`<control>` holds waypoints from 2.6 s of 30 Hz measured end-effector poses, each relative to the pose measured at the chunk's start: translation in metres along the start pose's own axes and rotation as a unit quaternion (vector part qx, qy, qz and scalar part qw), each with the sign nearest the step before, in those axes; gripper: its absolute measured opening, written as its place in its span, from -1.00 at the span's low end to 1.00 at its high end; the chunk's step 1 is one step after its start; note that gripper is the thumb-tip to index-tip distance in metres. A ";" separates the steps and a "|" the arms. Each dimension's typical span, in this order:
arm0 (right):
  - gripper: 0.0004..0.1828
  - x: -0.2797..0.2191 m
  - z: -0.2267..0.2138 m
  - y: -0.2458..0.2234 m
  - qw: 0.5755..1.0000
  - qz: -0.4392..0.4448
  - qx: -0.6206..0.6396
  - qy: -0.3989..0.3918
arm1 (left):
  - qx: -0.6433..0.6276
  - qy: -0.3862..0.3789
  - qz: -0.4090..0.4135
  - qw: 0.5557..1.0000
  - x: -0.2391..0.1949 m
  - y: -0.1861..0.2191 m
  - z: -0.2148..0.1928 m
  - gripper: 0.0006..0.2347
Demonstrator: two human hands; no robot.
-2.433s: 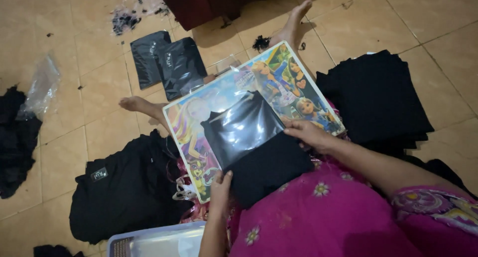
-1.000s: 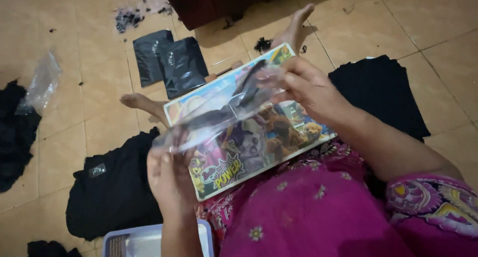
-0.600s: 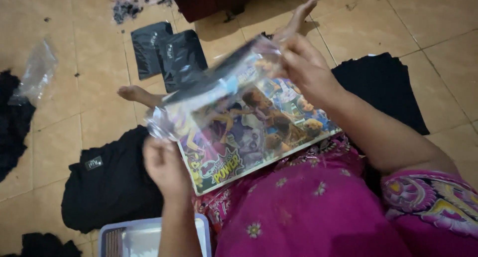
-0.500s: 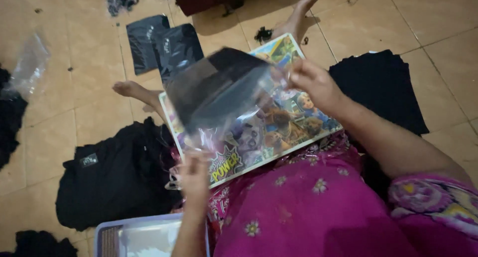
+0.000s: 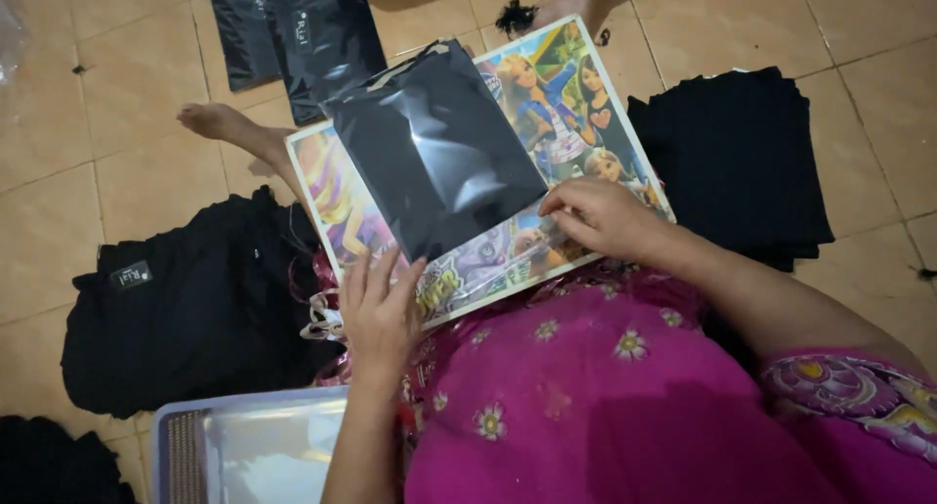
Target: The person sits on the floor and repeatedly folds black t-shirts, places each folded shirt into a clear plastic bag, and sets the packaged item aside. The process is repeated for multiple shirts using a colorful board as a folding surface.
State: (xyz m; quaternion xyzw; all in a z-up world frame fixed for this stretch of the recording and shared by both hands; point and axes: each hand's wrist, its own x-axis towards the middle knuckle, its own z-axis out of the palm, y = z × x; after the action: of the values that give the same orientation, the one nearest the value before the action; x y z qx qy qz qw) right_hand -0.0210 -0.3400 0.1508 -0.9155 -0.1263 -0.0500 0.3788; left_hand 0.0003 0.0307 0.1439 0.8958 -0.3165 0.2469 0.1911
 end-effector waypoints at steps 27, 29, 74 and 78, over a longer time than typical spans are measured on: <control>-0.91 -0.004 0.121 0.004 0.930 -0.216 -0.297 -0.027 | -0.013 -0.190 0.006 0.982 0.003 0.033 0.090 -0.64; -0.84 -0.007 0.123 0.012 0.928 -0.233 -0.289 -0.041 | -0.020 -0.189 0.004 0.982 0.002 0.031 0.092 -0.62; -0.84 -0.083 0.029 0.057 0.973 -0.218 -0.065 0.035 | -0.099 -0.176 -0.016 0.979 -0.076 0.015 0.053 -0.89; -0.84 -0.080 0.028 0.041 0.999 0.015 0.028 0.014 | -0.130 -0.237 -0.184 0.945 -0.058 0.019 0.044 -0.91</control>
State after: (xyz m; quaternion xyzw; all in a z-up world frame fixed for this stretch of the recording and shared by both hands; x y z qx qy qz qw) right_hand -0.0867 -0.3637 0.0886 -0.9055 -0.1091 -0.0533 0.4067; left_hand -0.0375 0.0223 0.0790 0.9385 -0.2117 -0.0554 0.2672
